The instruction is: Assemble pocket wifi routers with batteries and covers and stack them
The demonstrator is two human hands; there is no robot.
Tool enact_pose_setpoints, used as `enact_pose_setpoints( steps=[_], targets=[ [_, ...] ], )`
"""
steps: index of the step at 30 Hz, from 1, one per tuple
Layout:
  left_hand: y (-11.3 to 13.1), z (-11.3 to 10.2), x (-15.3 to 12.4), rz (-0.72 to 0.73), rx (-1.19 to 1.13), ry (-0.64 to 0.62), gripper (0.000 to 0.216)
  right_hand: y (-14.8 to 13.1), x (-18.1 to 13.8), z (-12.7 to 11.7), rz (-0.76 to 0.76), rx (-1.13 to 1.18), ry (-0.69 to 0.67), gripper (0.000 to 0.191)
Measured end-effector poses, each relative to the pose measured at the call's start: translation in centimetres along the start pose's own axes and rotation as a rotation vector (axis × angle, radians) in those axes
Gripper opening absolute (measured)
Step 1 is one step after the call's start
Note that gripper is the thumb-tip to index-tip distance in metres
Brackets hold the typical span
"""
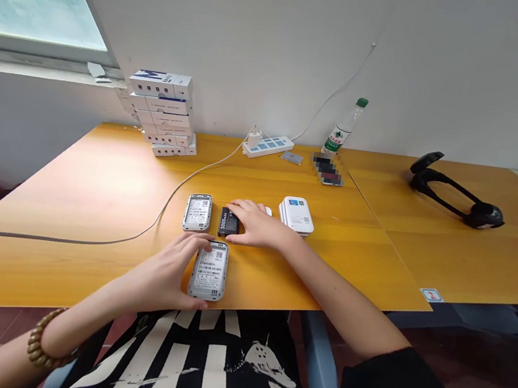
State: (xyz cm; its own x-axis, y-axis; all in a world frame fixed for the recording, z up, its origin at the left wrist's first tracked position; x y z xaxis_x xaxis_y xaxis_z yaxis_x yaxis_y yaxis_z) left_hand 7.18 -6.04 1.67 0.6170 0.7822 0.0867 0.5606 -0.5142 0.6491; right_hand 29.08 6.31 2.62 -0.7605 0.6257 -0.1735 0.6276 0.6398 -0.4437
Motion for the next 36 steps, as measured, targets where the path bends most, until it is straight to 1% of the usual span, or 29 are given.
enact_pose_setpoints(
  steps=[2,5,8,10,13,15,18,21,25,28,30,31,32,34,36],
  targets=[
    [0.0,1.6,-0.2,-0.035,-0.023,-0.008,0.084,0.3,0.8,0.2,-0.037,0.001,-0.011,0.070],
    [-0.6,3.2,-0.3,-0.054,-0.044,0.006,0.088,0.3,0.4,-0.1,-0.077,0.007,0.057,0.066],
    [-1.4,4.1,-0.5,-0.045,-0.060,0.051,0.094,-0.8,-1.5,-0.4,-0.128,0.030,0.153,0.059],
    [-1.9,4.4,-0.7,-0.033,-0.082,0.083,0.098,-2.2,-3.2,-0.2,-0.146,0.056,0.173,0.054],
    [-2.4,4.6,-0.8,-0.018,-0.124,0.132,0.102,-4.1,-5.2,1.4,-0.128,0.083,0.111,0.048],
    [-2.5,4.6,-0.7,-0.008,-0.137,0.161,0.102,-4.9,-5.8,2.9,-0.114,0.093,0.067,0.047],
    [-2.3,4.7,-0.6,-0.005,-0.132,0.181,0.101,-5.0,-5.7,4.7,-0.092,0.119,0.058,0.048],
    [-2.1,4.6,-0.5,-0.017,-0.105,0.187,0.101,-4.6,-5.5,5.6,-0.084,0.143,0.081,0.044],
    [-1.6,4.6,-0.3,-0.018,-0.020,0.174,0.104,-4.7,-6.1,6.1,-0.125,0.106,0.076,0.038],
    [-1.3,4.6,-0.2,-0.008,0.047,0.176,0.098,-5.6,-7.3,6.8,-0.126,0.088,0.007,0.050],
    [-1.3,4.7,-0.2,0.005,0.076,0.178,0.097,-6.3,-8.1,7.0,-0.102,0.090,-0.019,0.059],
    [-1.3,4.8,-0.2,0.012,0.091,0.174,0.097,-6.7,-8.5,7.0,-0.095,0.094,-0.026,0.060],
    [-1.4,4.8,-0.3,0.016,0.106,0.168,0.097,-6.9,-8.8,6.8,-0.096,0.101,-0.036,0.058],
    [-1.7,5.0,-0.4,0.015,0.129,0.157,0.096,-7.0,-9.2,6.1,-0.121,0.129,-0.071,0.046],
    [-1.9,5.1,-0.4,0.003,0.137,0.144,0.097,-6.3,-9.1,4.7,-0.120,0.138,-0.057,0.037]
  ],
)
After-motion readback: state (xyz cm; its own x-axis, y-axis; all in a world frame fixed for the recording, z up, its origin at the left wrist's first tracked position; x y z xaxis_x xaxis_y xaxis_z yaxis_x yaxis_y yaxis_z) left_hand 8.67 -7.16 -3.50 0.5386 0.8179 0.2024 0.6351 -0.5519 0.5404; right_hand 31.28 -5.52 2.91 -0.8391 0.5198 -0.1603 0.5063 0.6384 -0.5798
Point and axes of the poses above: each hand's wrist, its own x-axis towards the middle knuckle, its own z-axis out of the palm, y = z × x, the point moved 2 cm from there along x, towards the middle knuckle, and after that the axes turned 8 degrees about -y, right-handed, at the moved point
